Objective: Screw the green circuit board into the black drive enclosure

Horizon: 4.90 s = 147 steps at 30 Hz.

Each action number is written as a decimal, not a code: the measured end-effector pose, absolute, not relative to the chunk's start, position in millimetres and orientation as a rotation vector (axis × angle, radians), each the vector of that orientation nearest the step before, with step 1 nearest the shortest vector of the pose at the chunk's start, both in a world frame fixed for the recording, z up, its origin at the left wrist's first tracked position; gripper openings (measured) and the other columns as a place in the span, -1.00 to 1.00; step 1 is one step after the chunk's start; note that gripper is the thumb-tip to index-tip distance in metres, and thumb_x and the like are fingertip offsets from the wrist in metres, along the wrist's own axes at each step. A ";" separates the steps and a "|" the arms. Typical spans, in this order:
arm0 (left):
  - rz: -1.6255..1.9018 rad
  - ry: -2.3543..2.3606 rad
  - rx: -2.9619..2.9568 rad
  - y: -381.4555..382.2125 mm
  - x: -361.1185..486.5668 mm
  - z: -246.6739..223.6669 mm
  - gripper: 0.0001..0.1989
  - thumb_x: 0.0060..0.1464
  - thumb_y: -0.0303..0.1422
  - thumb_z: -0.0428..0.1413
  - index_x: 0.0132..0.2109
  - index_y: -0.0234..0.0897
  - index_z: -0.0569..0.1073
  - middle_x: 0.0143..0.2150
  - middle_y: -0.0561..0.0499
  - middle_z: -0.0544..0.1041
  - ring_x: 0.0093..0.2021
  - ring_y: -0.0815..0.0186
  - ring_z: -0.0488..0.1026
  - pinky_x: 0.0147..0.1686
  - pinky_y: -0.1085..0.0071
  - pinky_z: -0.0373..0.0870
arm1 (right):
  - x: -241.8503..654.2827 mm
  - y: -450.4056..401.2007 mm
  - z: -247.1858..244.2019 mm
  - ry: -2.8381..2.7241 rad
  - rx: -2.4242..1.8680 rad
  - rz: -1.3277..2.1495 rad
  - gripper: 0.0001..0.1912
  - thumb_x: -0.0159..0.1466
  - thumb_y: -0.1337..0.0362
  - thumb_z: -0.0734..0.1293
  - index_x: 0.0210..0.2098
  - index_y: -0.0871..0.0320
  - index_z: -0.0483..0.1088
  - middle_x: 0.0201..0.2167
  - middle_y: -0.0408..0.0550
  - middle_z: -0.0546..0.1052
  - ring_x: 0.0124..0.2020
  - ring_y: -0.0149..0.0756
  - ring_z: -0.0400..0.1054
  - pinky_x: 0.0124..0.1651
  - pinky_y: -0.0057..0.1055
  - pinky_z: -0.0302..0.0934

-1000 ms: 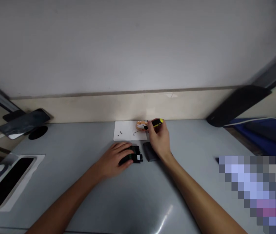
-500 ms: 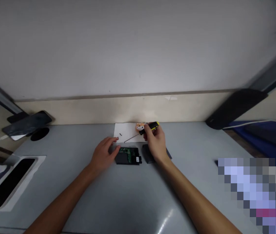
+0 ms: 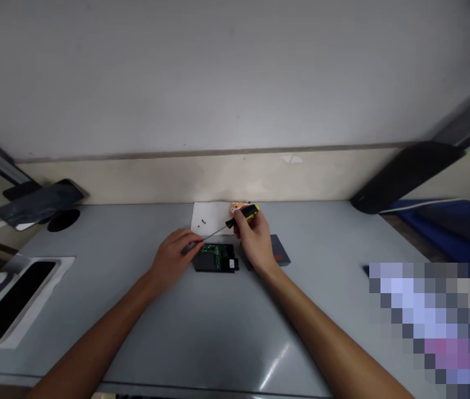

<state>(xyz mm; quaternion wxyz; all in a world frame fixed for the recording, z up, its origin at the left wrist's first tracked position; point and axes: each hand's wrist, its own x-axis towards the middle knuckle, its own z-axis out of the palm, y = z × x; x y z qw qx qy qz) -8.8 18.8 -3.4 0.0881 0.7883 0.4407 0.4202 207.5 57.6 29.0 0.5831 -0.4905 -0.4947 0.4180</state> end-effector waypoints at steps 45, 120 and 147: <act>0.872 1.369 2.356 19.6 -5.3 0.9 -0.69 0.47 -0.32 -0.10 -0.07 -0.20 0.53 -0.11 -0.04 0.55 -0.05 0.19 0.46 0.04 0.14 0.38 | 208.0 44.3 35.1 -1.524 -1.244 0.718 -0.70 0.34 -0.03 0.33 -0.15 0.06 0.36 -0.45 -0.11 0.50 -0.39 -0.23 0.36 -0.35 -0.31 0.17; 0.833 1.350 2.335 22.4 -4.9 -5.1 -0.76 0.42 -0.40 -0.06 -0.05 -0.23 0.52 -0.12 -0.03 0.58 -0.10 0.22 0.52 -0.01 0.22 0.40 | 189.8 46.5 63.8 -1.186 -0.515 1.546 -0.71 0.42 0.03 0.27 -0.24 0.07 0.51 -0.34 -0.07 0.45 -0.25 -0.25 0.37 -0.06 -0.24 0.25; 0.784 1.383 2.330 21.3 -4.9 -2.0 -0.77 0.42 -0.39 -0.07 -0.05 -0.19 0.50 -0.12 -0.02 0.58 -0.08 0.21 0.51 0.01 0.22 0.39 | 186.4 44.3 61.5 -1.118 -0.530 1.525 -0.78 0.32 0.07 0.42 -0.33 0.05 0.40 -0.28 -0.09 0.48 -0.22 -0.26 0.35 -0.01 -0.23 0.23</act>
